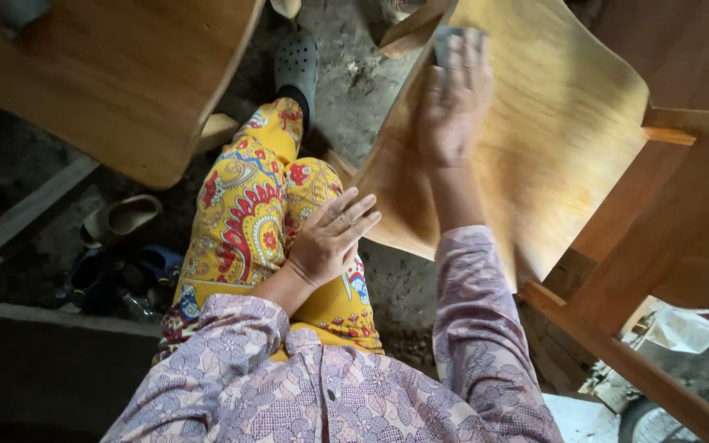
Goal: The person sits on the floor and sands the seat of a wooden chair using a sanding block. They hold the chair steady with one hand while sanding with the other, moving the block across the surface repeatedly.
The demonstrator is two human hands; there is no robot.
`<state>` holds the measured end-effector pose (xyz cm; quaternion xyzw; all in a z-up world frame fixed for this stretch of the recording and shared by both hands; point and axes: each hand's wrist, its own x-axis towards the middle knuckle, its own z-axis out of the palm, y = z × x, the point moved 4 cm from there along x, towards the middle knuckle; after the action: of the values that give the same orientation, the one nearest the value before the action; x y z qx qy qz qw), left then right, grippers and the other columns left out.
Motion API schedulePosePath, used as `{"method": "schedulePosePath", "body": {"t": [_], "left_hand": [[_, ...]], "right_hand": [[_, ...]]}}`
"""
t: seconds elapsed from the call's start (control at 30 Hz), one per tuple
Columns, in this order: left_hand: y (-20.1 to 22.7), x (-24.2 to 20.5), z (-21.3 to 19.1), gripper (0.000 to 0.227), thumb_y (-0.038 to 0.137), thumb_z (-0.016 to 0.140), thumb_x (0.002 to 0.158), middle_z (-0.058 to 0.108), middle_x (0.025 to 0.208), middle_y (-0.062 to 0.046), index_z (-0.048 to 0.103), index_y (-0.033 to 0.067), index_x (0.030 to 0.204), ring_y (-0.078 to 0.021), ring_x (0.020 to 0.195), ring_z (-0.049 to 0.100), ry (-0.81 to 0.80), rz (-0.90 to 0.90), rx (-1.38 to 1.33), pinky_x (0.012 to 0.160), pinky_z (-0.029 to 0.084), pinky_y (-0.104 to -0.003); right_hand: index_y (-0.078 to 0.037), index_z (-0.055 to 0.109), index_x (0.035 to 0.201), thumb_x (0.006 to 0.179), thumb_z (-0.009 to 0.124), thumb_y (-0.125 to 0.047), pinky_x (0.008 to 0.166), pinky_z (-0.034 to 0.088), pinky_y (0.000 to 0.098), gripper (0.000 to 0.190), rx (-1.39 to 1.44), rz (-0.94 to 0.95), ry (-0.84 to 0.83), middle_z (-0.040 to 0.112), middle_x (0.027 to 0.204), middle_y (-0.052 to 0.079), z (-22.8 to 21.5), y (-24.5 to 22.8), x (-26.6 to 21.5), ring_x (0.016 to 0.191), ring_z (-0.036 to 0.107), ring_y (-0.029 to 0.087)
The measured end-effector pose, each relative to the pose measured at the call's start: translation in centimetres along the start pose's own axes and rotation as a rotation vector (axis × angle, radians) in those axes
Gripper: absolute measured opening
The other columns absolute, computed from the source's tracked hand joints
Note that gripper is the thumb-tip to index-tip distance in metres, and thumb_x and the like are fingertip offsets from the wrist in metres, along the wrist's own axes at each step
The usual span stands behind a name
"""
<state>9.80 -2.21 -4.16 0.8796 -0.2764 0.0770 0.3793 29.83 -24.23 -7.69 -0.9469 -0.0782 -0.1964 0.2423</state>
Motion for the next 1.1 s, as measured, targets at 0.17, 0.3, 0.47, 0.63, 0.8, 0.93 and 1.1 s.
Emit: {"method": "schedulePosePath", "body": {"t": [0.17,0.3,0.47,0.63,0.8,0.93,1.1], "left_hand": [[0.3,0.7,-0.5,0.045,0.0,0.058,0.097,0.053,0.151,-0.007,0.063,0.0127,0.139,-0.0317,0.141,0.051,0.005,-0.019,0.002,0.115,0.047,-0.049],[0.2,1.1,-0.5,0.042,-0.001,0.057,0.097,0.055,0.15,-0.007,0.065,0.0124,0.136,-0.0321,0.14,0.052,0.024,-0.017,-0.02,0.111,0.05,-0.05],[-0.1,1.6,-1.0,0.034,0.005,0.054,0.101,0.059,0.145,-0.008,0.067,0.0113,0.132,-0.033,0.135,0.056,0.041,-0.015,-0.053,0.111,0.049,-0.05],[-0.7,1.8,-0.9,0.036,0.005,0.052,0.099,0.06,0.144,-0.007,0.068,0.0108,0.13,-0.0338,0.134,0.056,0.062,-0.004,-0.09,0.111,0.05,-0.051],[-0.6,1.7,-0.7,0.038,0.002,0.052,0.097,0.06,0.143,-0.007,0.069,0.011,0.13,-0.0338,0.134,0.056,0.064,-0.009,-0.089,0.112,0.05,-0.05],[-0.4,2.0,-0.8,0.036,0.003,0.051,0.098,0.06,0.142,-0.008,0.069,0.0107,0.129,-0.0356,0.133,0.057,0.067,-0.018,-0.078,0.11,0.051,-0.051],[-0.1,1.9,-0.9,0.04,0.0,0.053,0.094,0.059,0.145,-0.01,0.068,0.01,0.13,-0.0365,0.136,0.054,0.036,-0.03,-0.076,0.113,0.048,-0.051]], "right_hand": [[-0.009,0.054,0.142,0.114,0.039,-0.013,0.124,0.035,0.0539,0.032,0.255,-0.248,0.11,0.052,0.149,0.017,-2.0,0.4,1.4,0.144,0.045,0.041],[0.002,0.068,0.126,0.106,0.043,-0.005,0.114,0.042,0.0497,0.033,0.189,-0.132,0.124,0.066,0.129,0.02,-8.0,9.1,-0.1,0.126,0.058,0.039],[0.006,0.074,0.121,0.107,0.045,-0.011,0.1,0.05,0.0453,0.036,-0.311,0.206,0.239,0.073,0.122,0.024,-13.3,21.4,-4.8,0.117,0.066,0.04],[0.008,0.069,0.118,0.103,0.039,-0.013,0.104,0.045,0.0432,0.039,-0.281,0.279,0.273,0.069,0.121,0.025,-9.0,22.0,-0.4,0.116,0.063,0.038],[-0.005,0.056,0.139,0.103,0.046,-0.013,0.113,0.046,0.0436,0.038,-0.03,0.193,0.143,0.063,0.137,0.02,-2.5,6.9,8.2,0.13,0.058,0.034],[-0.006,0.067,0.092,0.093,0.055,-0.014,0.09,0.045,0.0421,0.014,0.086,-0.058,0.119,0.066,0.102,0.013,2.3,-2.0,11.6,0.099,0.058,0.031],[-0.004,0.065,0.097,0.103,0.052,-0.013,0.092,0.043,0.0413,0.017,0.072,-0.131,-0.076,0.068,0.109,0.013,0.8,-3.6,10.8,0.107,0.057,0.031]]}}
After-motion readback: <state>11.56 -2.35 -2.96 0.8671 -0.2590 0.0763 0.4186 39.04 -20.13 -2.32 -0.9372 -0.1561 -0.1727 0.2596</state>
